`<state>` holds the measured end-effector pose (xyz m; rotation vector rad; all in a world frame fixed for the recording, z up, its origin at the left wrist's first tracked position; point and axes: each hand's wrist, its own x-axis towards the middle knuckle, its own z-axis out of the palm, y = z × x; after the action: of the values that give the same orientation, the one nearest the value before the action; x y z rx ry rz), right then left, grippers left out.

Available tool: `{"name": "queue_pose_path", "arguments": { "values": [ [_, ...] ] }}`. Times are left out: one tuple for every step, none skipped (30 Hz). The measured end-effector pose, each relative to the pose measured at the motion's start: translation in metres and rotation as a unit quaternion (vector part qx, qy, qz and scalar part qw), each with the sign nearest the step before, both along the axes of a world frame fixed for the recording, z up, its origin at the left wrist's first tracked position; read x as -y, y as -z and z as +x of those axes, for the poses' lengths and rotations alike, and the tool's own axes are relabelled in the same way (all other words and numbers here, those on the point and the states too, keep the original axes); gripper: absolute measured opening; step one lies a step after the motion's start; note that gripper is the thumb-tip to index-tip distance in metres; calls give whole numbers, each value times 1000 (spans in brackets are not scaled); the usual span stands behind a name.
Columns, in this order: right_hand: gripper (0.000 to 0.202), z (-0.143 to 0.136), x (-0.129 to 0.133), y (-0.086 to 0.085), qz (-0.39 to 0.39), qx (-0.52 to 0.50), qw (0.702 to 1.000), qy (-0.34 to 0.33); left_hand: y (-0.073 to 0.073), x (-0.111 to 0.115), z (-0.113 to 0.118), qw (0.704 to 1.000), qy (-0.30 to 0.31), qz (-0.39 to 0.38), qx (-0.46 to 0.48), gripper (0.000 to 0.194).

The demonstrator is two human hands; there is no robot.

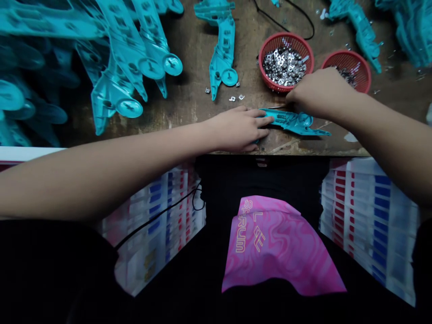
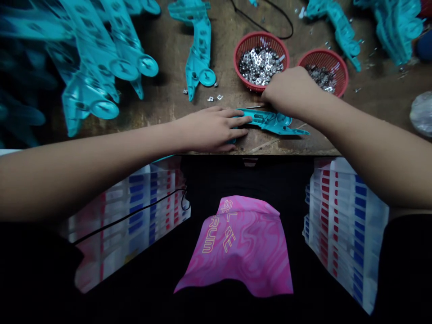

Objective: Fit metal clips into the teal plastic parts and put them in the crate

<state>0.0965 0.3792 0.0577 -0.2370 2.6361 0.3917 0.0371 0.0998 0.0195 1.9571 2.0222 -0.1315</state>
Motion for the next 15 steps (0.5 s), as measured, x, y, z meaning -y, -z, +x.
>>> {"name": "queue_pose_path", "arguments": {
  "values": [
    [30,-1,-5,8,-11,-15,1000,-2,-1,0,0,1000,-3,-2,0,57],
    [25,-1,-11,18,-32,-33,999,-4,-1,1,0,1000,-7,-2,1,58],
    [22,-2,-18,29,-67,-55,996,-7,0,2,1,1000,-12,0,4,58],
    [25,-2,-26,40,-115,-80,990,-11,0,3,1,1000,-19,3,8,59],
    [32,-3,-33,50,-170,-105,980,-18,1,4,1,1000,-25,8,12,59],
    [40,-3,-40,58,-222,-127,967,-23,1,4,2,999,-30,11,16,59],
    [45,-2,-44,64,-260,-145,954,-24,2,5,2,999,-33,14,18,58],
    [49,-1,-47,66,-284,-159,945,-24,1,5,3,999,-34,15,17,58],
    [51,0,-48,64,-290,-168,942,-23,0,5,3,999,-32,14,13,56],
    [51,2,-47,59,-280,-173,944,-18,-1,4,3,999,-29,12,7,55],
    [50,5,-45,52,-263,-173,949,-13,-2,4,4,1000,-24,8,1,55],
    [47,8,-43,45,-250,-168,954,-7,-3,4,4,1000,-19,4,-4,55],
    [44,11,-40,38,-248,-160,955,-3,-3,4,4,1000,-15,0,-8,56],
    [41,14,-39,33,-261,-148,954,-1,-4,4,3,1000,-11,-4,-9,57],
    [39,16,-38,31,-288,-134,948,-3,-3,5,3,1000,-9,-3,-9,57]
  ]
}}
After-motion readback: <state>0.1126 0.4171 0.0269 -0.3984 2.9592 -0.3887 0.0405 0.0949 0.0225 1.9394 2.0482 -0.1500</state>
